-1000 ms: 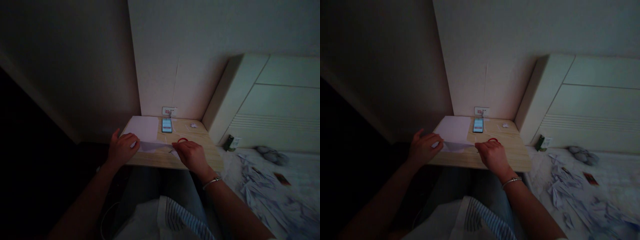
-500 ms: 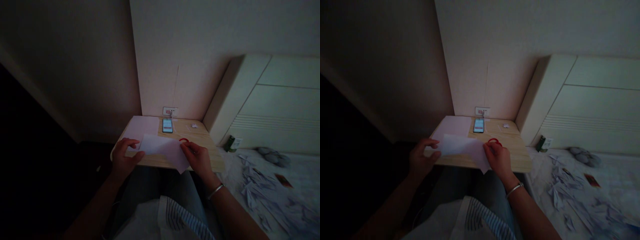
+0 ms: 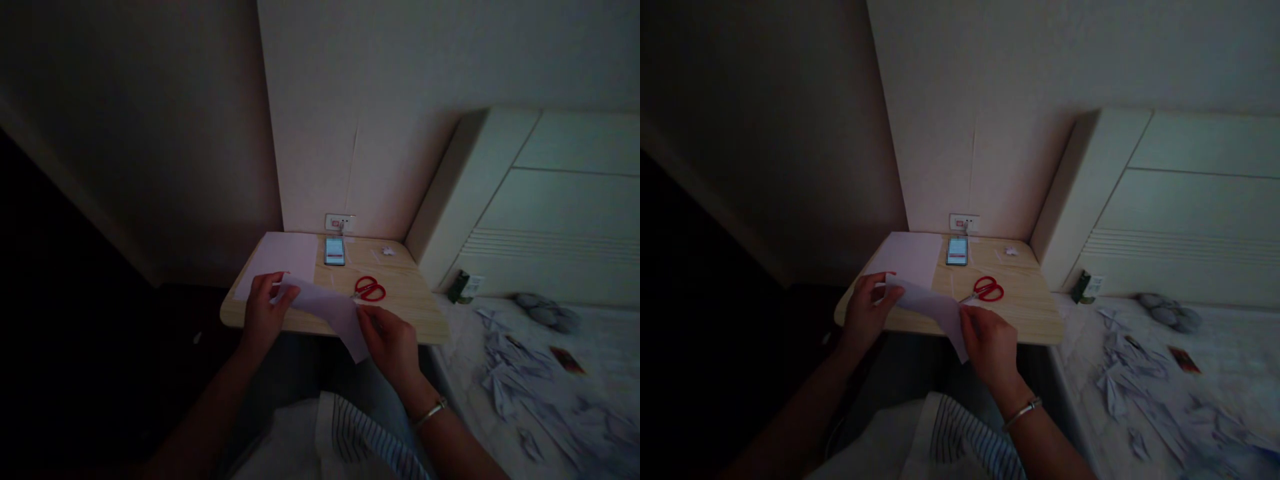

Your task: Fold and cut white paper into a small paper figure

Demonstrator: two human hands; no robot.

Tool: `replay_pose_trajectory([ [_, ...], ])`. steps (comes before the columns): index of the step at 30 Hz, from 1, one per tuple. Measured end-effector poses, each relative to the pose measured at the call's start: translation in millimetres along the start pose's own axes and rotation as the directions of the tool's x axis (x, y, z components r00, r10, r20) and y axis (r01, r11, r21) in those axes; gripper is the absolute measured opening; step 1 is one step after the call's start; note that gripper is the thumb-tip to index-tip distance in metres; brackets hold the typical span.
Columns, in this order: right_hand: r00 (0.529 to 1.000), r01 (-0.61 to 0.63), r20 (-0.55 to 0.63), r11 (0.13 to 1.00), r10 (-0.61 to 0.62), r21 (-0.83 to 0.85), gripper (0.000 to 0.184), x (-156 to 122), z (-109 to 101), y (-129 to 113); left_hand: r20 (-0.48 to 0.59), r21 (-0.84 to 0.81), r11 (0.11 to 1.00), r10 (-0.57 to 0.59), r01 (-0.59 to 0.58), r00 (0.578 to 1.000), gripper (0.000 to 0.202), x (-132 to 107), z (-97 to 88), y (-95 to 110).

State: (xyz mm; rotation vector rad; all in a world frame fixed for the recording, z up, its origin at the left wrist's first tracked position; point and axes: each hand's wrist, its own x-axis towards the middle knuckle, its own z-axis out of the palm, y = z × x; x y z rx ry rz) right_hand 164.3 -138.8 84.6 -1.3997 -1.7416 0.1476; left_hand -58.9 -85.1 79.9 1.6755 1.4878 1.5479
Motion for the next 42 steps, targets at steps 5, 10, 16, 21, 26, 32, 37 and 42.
replay_pose_trajectory([
  [5,0.987,0.145,-0.055,0.979,-0.154,-0.140,0.021,-9,4,-2,-0.036,0.091,0.994,0.061,-0.058,0.997,0.035,2,-0.5,6],
  [10,0.978,0.200,-0.021,0.964,-0.206,-0.176,0.020,-24,7,-8,0.036,-0.040,0.999,-0.017,0.019,0.999,0.045,6,-5.2,10],
  [16,0.975,0.127,0.164,0.982,-0.150,0.141,0.024,-36,14,-3,0.133,-0.182,0.975,-0.101,0.125,0.986,0.041,10,-21.1,9],
  [21,0.988,-0.115,0.098,0.991,0.122,-0.072,0.031,-14,23,43,0.250,-0.155,0.972,-0.134,0.176,0.959,0.037,16,-43.9,9],
  [26,0.968,-0.139,0.155,0.937,0.197,-0.320,0.029,9,34,79,0.376,-0.149,0.984,-0.033,0.096,0.926,0.023,26,-54.6,17],
  [32,0.961,-0.133,0.186,0.934,0.203,-0.333,0.029,17,42,71,0.492,-0.088,0.992,-0.034,0.089,0.870,0.021,39,-60.5,25],
  [37,0.894,-0.234,0.326,0.940,0.308,-0.248,0.033,18,49,66,0.551,-0.149,0.979,-0.035,0.139,0.834,0.028,45,-55.8,22],
  [42,0.880,-0.136,0.436,0.980,0.187,-0.146,0.022,18,55,61,0.550,-0.173,0.974,-0.026,0.144,0.835,0.028,49,-49.4,13],
])
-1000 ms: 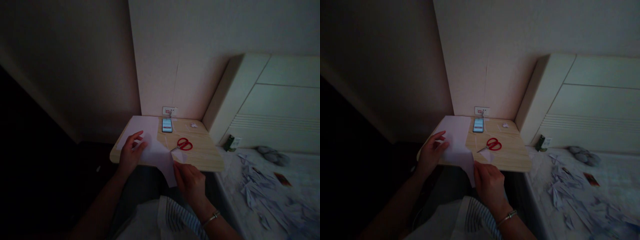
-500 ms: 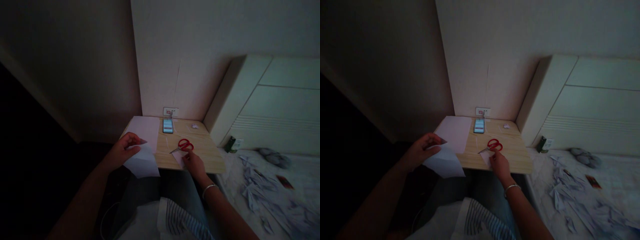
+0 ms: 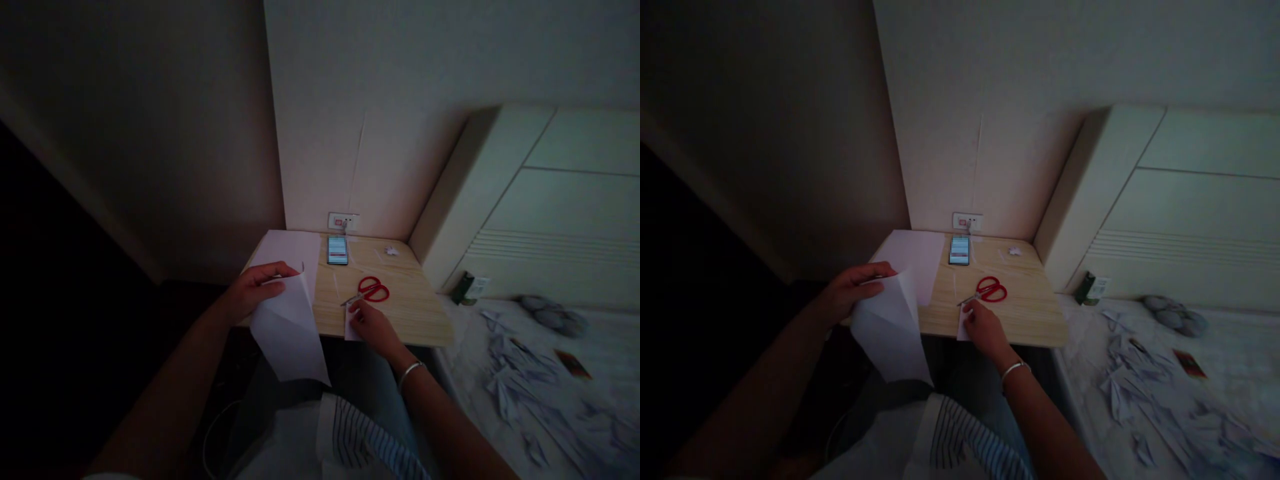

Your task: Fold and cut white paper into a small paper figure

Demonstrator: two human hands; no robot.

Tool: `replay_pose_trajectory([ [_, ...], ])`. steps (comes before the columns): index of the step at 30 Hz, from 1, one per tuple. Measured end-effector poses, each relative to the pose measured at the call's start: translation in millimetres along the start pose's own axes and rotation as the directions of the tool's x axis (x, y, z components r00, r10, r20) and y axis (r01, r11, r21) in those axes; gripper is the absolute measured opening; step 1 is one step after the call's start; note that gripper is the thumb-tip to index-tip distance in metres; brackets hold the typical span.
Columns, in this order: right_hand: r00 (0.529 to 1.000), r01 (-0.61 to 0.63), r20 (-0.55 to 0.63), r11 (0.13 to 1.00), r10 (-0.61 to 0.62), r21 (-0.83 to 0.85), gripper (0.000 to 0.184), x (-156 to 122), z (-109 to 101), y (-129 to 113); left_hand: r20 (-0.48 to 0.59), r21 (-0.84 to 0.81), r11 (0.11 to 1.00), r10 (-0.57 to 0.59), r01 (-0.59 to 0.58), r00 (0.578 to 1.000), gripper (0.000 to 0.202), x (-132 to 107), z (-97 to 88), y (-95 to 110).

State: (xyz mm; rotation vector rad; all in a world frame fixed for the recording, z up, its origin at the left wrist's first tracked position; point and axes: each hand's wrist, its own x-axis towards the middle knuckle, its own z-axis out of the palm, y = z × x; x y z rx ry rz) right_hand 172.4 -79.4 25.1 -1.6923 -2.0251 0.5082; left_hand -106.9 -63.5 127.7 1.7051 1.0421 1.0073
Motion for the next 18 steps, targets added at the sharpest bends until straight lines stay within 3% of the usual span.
replay_pose_trajectory([
  [4,0.990,0.133,-0.032,0.982,-0.138,-0.135,0.033,1,7,-9,0.036,-0.046,0.998,-0.047,0.049,0.998,0.030,4,0.3,-1],
  [7,0.952,0.305,0.027,0.938,-0.305,-0.166,0.039,0,13,-16,0.052,-0.127,0.988,-0.076,0.082,0.996,0.030,6,0.3,0],
  [10,0.906,0.422,0.085,0.901,-0.415,-0.098,0.035,2,20,-19,0.076,-0.204,0.972,-0.101,0.115,0.992,0.032,7,0.0,1],
  [14,0.887,0.450,0.090,0.891,-0.454,0.063,0.030,19,26,-20,0.144,-0.273,0.947,-0.135,0.171,0.980,0.035,11,0.5,5],
  [16,0.893,0.445,0.027,0.891,-0.448,0.090,0.029,32,22,-22,0.171,-0.286,0.937,-0.157,0.202,0.973,0.034,15,1.6,8],
  [18,0.900,0.424,-0.152,0.901,-0.408,0.090,0.030,44,9,-28,0.208,-0.281,0.935,-0.161,0.217,0.965,0.035,19,3.2,12],
])
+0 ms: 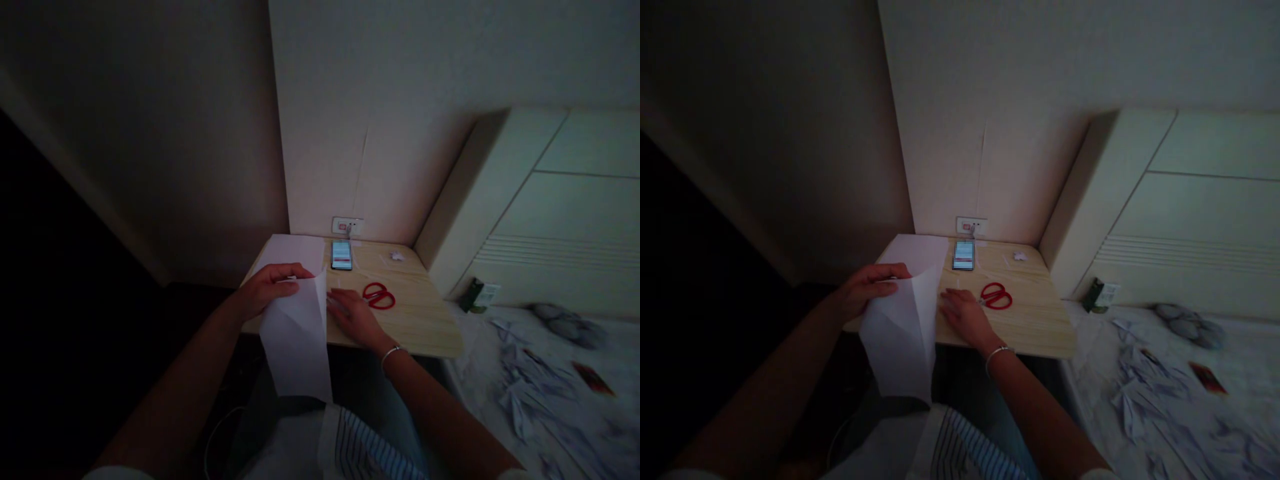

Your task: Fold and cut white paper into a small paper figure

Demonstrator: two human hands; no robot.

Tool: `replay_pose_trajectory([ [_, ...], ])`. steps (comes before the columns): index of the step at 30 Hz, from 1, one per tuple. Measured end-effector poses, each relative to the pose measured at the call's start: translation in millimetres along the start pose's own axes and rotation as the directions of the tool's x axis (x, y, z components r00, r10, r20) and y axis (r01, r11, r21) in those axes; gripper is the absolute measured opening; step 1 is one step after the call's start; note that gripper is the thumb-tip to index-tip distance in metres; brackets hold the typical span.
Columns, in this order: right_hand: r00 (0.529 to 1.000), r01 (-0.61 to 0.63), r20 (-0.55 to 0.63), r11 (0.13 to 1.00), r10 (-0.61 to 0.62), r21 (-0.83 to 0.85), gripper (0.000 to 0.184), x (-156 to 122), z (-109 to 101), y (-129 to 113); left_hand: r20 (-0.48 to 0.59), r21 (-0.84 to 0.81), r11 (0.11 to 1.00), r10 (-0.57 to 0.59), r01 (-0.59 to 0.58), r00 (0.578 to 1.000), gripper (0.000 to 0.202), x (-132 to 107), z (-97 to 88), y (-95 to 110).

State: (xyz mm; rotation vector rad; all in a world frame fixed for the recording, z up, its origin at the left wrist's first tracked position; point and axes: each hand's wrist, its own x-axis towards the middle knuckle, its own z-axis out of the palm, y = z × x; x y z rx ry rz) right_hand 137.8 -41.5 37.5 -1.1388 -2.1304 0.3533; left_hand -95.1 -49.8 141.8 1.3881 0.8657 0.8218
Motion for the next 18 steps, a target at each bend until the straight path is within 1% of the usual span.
replay_pose_trajectory([
  [1,0.994,0.000,-0.113,1.000,0.002,0.020,0.029,7,-8,-4,0.026,0.010,1.000,-0.003,0.003,1.000,0.035,2,1.2,2],
  [2,0.975,0.009,-0.223,0.998,0.005,0.064,0.027,13,-18,-9,0.057,0.029,1.000,-0.001,-0.001,0.998,0.034,5,2.4,4],
  [3,0.956,0.047,-0.294,0.991,-0.008,0.126,0.027,18,-29,-17,0.092,0.055,0.998,0.009,-0.014,0.996,0.032,7,3.8,7],
  [4,0.951,0.099,-0.307,0.976,-0.035,0.194,0.026,22,-40,-25,0.125,0.089,0.995,0.023,-0.034,0.992,0.031,10,5.3,9],
  [5,0.959,0.149,-0.272,0.954,-0.076,0.258,0.026,24,-50,-33,0.158,0.130,0.989,0.046,-0.067,0.986,0.029,12,6.8,11],
  [6,0.971,0.177,-0.210,0.932,-0.113,0.318,0.024,25,-59,-41,0.192,0.172,0.979,0.074,-0.108,0.978,0.026,15,8.4,13],
  [7,0.984,0.160,-0.137,0.919,-0.118,0.361,0.022,24,-67,-48,0.221,0.213,0.966,0.100,-0.148,0.970,0.025,17,10.1,15],
  [8,0.988,0.145,-0.096,0.914,-0.117,0.378,0.019,23,-72,-53,0.246,0.252,0.951,0.119,-0.182,0.962,0.024,18,11.9,16],
  [10,0.998,0.068,-0.020,0.919,-0.066,0.389,0.017,19,-78,-57,0.276,0.335,0.915,0.134,-0.226,0.952,0.023,21,15.7,17],
  [12,1.000,0.001,0.017,0.927,-0.008,0.375,0.016,15,-79,-56,0.293,0.439,0.857,0.146,-0.269,0.945,0.023,21,19.9,18],
  [14,0.999,-0.027,0.030,0.939,0.018,0.343,0.014,11,-78,-53,0.300,0.567,0.758,0.176,-0.323,0.938,0.023,21,24.4,18],
  [16,1.000,-0.014,0.031,0.954,0.005,0.299,0.011,10,-78,-51,0.308,0.693,0.617,0.214,-0.373,0.927,0.024,21,28.8,18],
  [18,0.999,0.015,0.026,0.965,-0.023,0.262,0.008,10,-80,-52,0.321,0.786,0.467,0.252,-0.406,0.913,0.024,20,32.4,19],
])
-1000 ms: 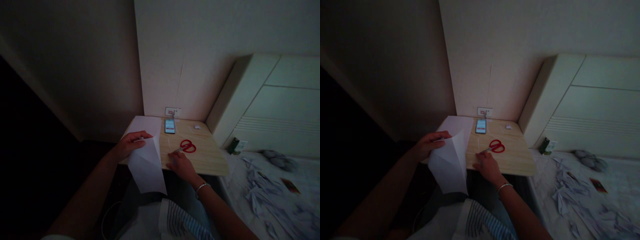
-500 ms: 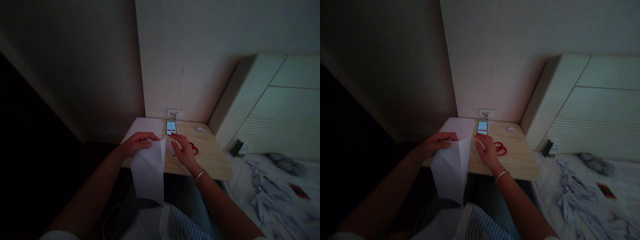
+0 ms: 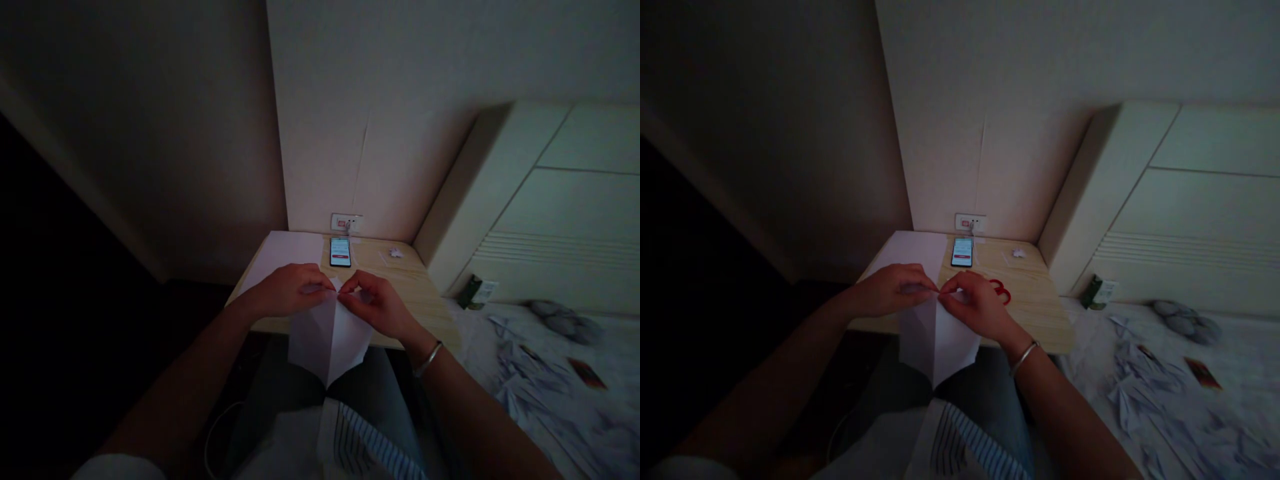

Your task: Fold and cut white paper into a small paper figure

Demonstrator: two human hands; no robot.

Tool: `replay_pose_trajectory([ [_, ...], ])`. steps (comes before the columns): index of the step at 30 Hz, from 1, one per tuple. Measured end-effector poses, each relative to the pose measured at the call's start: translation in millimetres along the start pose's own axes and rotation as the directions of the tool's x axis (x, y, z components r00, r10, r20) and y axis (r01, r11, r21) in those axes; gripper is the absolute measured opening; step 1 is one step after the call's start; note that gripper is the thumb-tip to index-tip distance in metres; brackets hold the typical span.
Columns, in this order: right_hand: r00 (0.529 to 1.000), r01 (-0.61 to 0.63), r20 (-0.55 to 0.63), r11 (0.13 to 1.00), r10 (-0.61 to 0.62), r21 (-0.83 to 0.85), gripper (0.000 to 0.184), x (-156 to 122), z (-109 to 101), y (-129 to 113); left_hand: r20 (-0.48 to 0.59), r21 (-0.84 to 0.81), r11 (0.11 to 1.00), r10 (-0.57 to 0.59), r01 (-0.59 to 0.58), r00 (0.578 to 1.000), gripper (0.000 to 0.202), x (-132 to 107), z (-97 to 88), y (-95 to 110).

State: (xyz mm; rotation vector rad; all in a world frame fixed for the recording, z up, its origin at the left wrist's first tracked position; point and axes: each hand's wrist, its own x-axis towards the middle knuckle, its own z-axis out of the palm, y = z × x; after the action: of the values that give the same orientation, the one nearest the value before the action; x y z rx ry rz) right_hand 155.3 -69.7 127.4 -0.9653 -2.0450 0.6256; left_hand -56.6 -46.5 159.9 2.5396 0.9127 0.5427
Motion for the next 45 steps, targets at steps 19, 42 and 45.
replay_pose_trajectory([
  [19,0.985,0.167,0.051,0.983,-0.164,-0.074,0.004,-4,-4,-6,-0.029,0.063,0.998,0.027,-0.025,0.999,0.016,-2,11.9,17],
  [42,0.993,0.114,-0.012,0.993,-0.114,0.013,0.005,-9,-8,-3,-0.078,-0.221,0.975,-0.017,-0.001,0.997,0.016,2,13.9,18],
  [45,0.987,-0.156,-0.013,0.977,0.159,0.144,0.019,-10,-14,14,-0.125,-0.195,0.976,-0.125,0.099,0.984,0.017,4,11.8,9],
])
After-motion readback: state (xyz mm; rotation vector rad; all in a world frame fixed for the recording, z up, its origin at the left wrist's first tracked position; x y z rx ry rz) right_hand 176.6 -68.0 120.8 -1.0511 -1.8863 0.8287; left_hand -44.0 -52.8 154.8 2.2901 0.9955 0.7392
